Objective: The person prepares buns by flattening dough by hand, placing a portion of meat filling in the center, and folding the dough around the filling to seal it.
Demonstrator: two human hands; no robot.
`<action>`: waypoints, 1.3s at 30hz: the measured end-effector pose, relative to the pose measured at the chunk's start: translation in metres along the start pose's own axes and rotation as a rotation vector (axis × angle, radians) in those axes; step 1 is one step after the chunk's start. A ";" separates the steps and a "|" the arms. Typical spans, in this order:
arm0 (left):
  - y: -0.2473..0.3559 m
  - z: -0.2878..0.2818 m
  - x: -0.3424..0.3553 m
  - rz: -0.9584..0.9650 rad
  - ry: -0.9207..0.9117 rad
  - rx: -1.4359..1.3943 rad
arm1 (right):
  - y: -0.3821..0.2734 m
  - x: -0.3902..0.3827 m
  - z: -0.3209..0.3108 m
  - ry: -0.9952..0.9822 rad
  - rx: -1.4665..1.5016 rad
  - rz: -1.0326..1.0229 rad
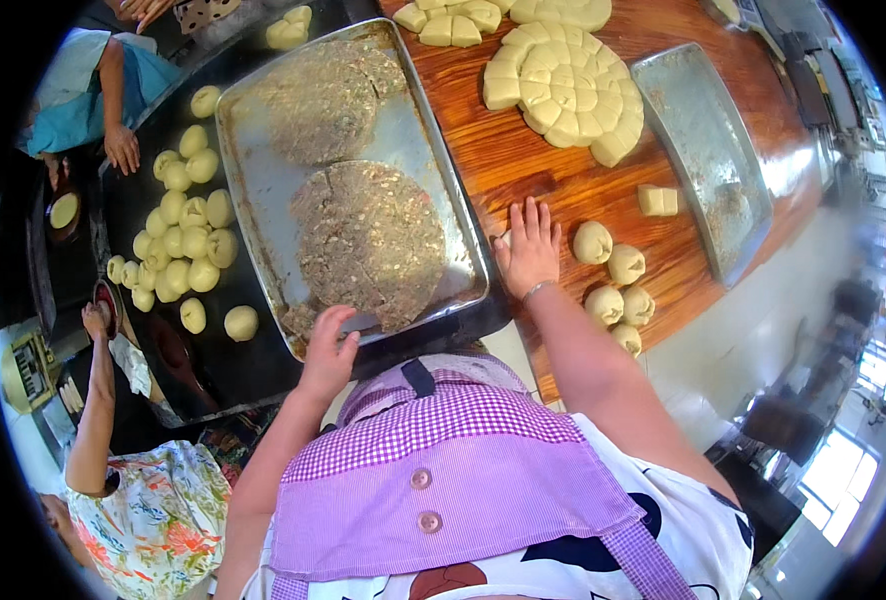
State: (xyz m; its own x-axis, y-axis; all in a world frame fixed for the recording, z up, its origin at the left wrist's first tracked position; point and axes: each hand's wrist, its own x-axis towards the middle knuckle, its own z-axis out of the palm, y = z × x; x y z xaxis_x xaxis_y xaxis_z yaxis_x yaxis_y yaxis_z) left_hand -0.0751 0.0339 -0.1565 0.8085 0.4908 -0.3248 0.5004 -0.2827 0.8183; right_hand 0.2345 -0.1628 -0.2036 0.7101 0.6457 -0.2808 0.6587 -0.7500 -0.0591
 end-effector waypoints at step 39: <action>-0.041 0.002 -0.030 -0.522 -0.051 -1.369 | -0.082 -0.042 -0.059 -0.080 1.273 0.280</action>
State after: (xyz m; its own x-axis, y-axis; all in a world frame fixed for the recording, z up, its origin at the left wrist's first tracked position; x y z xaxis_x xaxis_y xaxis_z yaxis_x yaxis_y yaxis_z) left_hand -0.1196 0.0290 -0.1813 0.6558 0.2527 -0.7114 0.0784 0.9144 0.3971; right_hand 0.1654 -0.1197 -0.1300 0.7379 0.4697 -0.4847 -0.2352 -0.4941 -0.8370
